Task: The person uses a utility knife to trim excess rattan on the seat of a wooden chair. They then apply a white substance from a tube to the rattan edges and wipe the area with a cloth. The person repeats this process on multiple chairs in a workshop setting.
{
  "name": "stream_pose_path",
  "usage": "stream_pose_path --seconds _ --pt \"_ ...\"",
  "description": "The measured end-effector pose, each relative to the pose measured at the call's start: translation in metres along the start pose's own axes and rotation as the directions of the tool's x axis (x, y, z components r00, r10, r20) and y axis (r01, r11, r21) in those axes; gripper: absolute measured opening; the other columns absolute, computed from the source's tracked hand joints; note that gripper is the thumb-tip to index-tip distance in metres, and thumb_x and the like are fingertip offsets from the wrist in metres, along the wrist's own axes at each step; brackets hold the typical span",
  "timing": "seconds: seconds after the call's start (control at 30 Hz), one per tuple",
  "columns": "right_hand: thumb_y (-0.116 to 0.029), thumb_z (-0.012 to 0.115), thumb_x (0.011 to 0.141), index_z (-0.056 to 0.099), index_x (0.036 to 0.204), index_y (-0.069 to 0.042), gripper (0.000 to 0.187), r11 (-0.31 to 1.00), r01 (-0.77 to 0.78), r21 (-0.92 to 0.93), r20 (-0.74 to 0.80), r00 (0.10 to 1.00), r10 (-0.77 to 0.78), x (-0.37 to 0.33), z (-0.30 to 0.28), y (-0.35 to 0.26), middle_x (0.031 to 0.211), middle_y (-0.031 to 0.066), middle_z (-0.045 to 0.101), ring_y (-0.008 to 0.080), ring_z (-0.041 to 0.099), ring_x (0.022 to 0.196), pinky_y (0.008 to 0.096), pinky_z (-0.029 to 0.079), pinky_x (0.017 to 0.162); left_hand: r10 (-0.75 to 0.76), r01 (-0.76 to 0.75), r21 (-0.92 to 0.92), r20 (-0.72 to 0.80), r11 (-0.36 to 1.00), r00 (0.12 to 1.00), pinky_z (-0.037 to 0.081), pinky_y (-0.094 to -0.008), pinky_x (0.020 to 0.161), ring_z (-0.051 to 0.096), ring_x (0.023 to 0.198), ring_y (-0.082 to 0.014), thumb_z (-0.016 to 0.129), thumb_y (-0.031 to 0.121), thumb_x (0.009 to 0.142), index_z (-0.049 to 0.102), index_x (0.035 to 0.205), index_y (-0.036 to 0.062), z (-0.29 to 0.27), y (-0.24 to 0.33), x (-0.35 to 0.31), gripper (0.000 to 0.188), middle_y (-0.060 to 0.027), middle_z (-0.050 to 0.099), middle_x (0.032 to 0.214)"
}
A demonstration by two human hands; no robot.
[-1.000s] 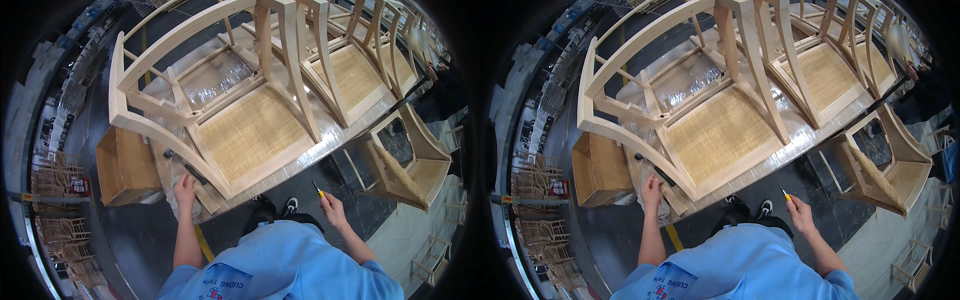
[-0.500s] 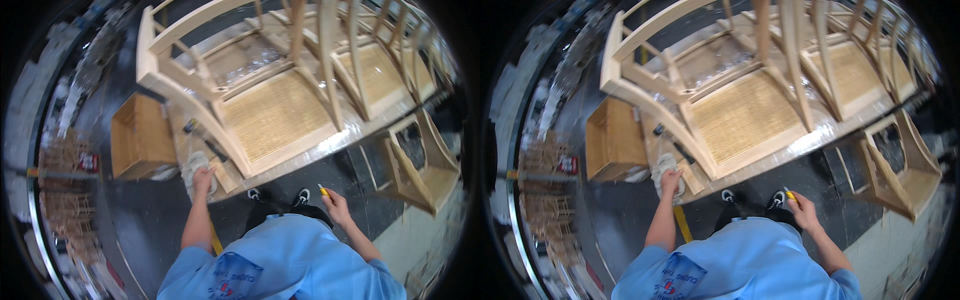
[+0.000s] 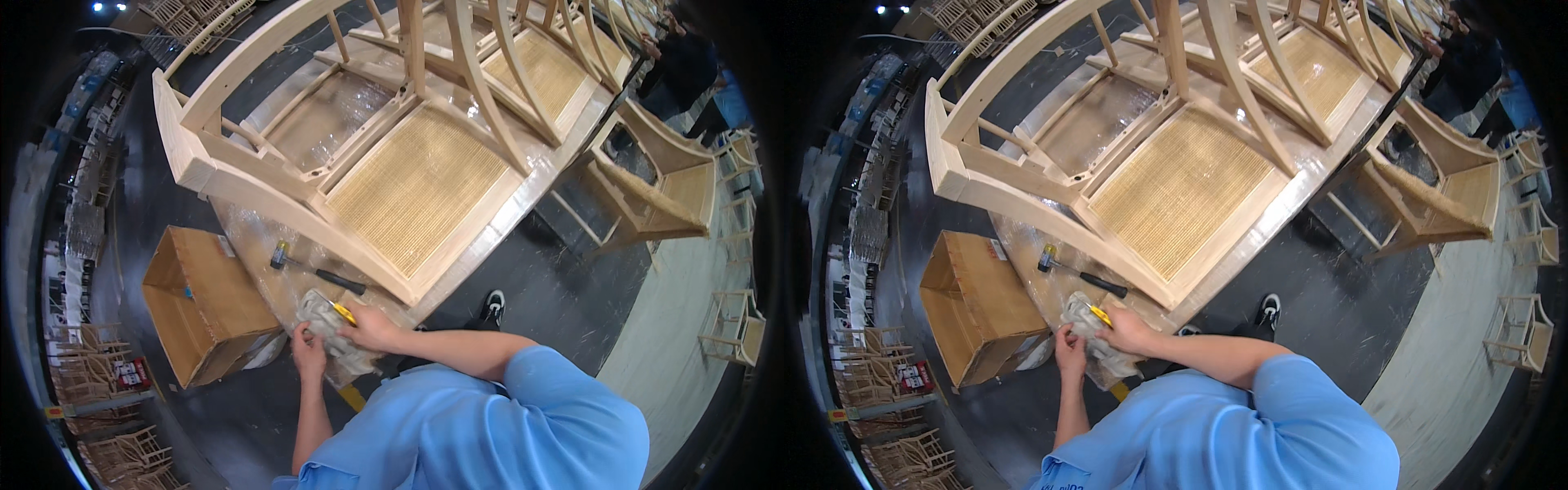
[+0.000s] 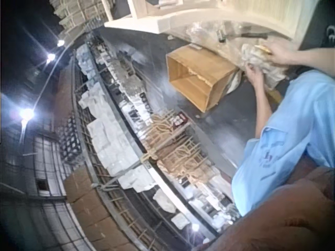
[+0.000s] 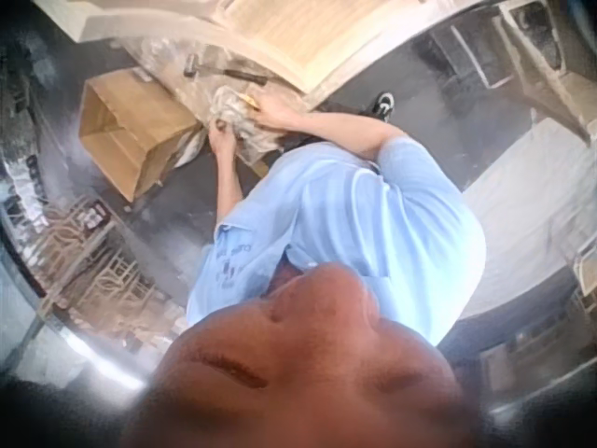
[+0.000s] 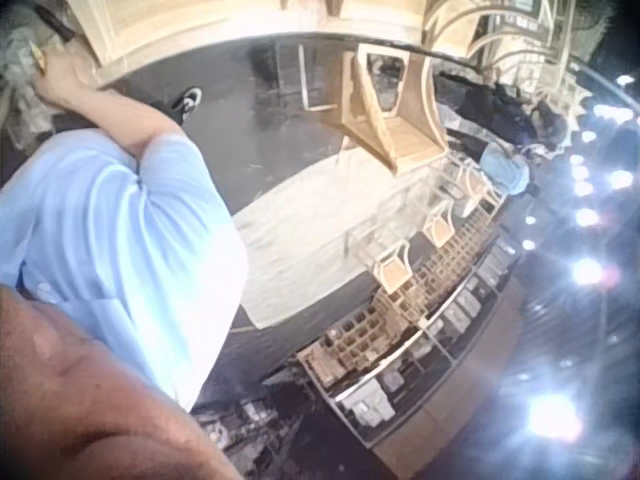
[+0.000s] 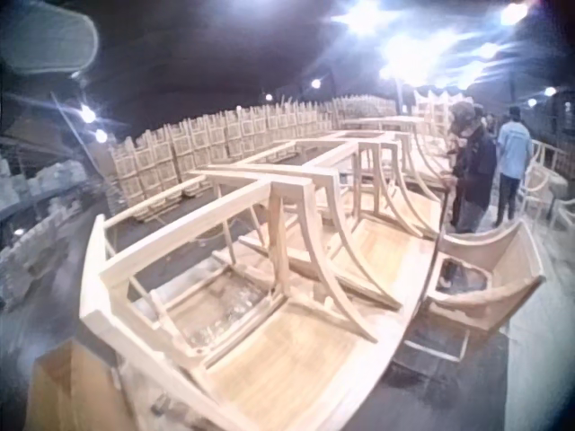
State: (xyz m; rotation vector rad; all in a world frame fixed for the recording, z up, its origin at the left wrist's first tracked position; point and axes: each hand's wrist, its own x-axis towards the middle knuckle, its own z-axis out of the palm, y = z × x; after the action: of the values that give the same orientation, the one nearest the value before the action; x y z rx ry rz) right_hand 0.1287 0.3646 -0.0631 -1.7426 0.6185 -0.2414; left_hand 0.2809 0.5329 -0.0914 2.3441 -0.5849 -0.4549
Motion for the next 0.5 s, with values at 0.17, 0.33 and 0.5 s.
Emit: stream_pose_path --seconds 0.17,0.33,0.5 --pt "-0.023 0.077 0.085 0.055 0.108 0.002 0.041 0.978 -0.047 -0.203 0.011 0.999 0.051 0.047 0.044 0.011 0.087 0.0287 0.07 0.0474 0.07 0.088 0.053 0.056 0.077 -0.171 0.227 -0.239 0.233 0.944 0.957 0.052 -0.0321 0.069 0.059 0.086 -0.0164 0.079 -0.001 0.082 0.051 0.128 0.0144 0.014 -0.003 0.006 0.055 -0.0087 0.054 0.106" --pt "-0.006 0.072 0.079 0.054 0.112 0.006 0.039 0.944 -0.033 -0.329 0.127 0.989 0.079 0.057 0.06 -0.005 0.093 0.0276 0.072 0.0436 0.072 0.094 0.0509 0.058 0.079 -0.158 0.178 -0.071 0.226 0.982 0.961 0.052 -0.0299 0.066 0.058 0.076 -0.0137 0.08 0.003 0.082 0.053 0.122 0.0107 0.001 -0.024 0.023 0.048 -0.0054 0.057 0.088" --pt "-0.025 0.076 0.086 0.056 0.114 0.0 0.043 0.982 0.03 -0.186 0.072 0.997 -0.016 0.025 0.033 0.02 0.096 0.0296 0.069 0.0469 0.069 0.092 0.0542 0.054 0.079 -0.137 0.163 -0.082 0.258 0.983 0.956 0.054 -0.0348 0.068 0.066 0.07 -0.0175 0.069 0.01 0.094 0.064 0.118 0.0073 0.0 -0.009 0.026 0.024 -0.0088 0.067 0.084"
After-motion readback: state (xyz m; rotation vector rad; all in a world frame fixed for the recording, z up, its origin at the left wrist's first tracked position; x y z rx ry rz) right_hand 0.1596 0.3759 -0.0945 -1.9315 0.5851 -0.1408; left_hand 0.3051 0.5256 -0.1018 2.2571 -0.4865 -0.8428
